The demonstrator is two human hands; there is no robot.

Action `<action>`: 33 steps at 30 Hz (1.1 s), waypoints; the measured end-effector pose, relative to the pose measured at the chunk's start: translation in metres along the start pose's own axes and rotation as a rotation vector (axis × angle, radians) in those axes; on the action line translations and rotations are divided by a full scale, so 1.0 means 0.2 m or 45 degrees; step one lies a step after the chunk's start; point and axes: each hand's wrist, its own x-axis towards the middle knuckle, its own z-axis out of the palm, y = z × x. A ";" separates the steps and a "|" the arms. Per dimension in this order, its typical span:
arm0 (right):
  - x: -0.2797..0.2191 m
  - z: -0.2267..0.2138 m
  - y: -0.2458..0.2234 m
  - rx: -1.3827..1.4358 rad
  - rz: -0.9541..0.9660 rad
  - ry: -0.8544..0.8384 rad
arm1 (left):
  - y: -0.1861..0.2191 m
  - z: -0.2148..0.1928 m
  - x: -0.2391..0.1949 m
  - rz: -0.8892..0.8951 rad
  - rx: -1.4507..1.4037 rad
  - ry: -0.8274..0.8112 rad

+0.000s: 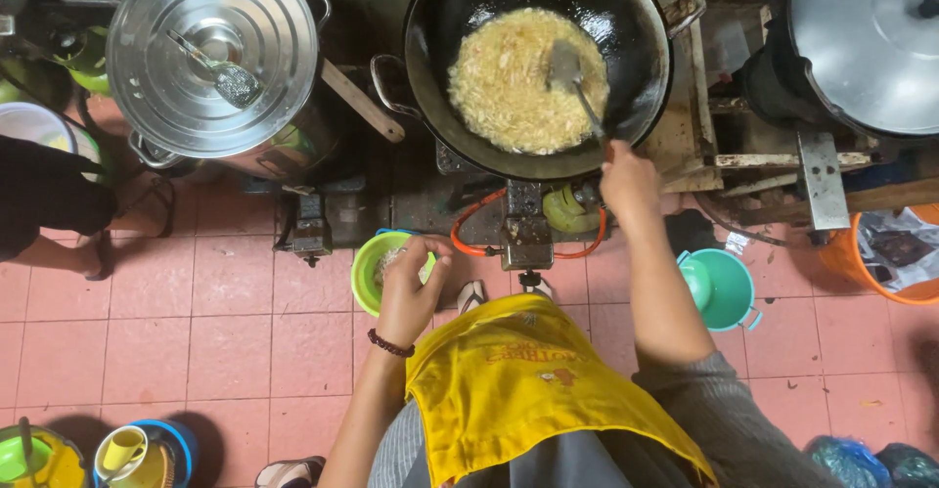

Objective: Frying sliced onions in a large wok and then straining them.

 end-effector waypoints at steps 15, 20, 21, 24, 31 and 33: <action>0.10 0.11 0.18 0.068 -0.166 0.064 | 0.09 0.14 0.08 0.000 0.023 -0.006; 0.15 0.11 0.26 0.363 -0.426 0.002 | 0.16 0.23 0.16 0.128 -0.048 -0.012; 0.14 0.05 0.31 0.316 -0.489 -0.042 | 0.18 0.25 0.17 0.145 -0.062 -0.013; 0.15 -0.13 0.41 0.169 -0.335 -0.102 | 0.20 0.29 0.21 0.117 -0.075 0.004; 0.36 0.12 0.32 0.268 -0.344 0.064 | 0.33 0.45 0.28 0.015 -0.116 -0.029; 0.37 0.13 0.28 0.484 -0.476 -0.051 | 0.39 0.47 0.29 -0.040 -0.212 -0.044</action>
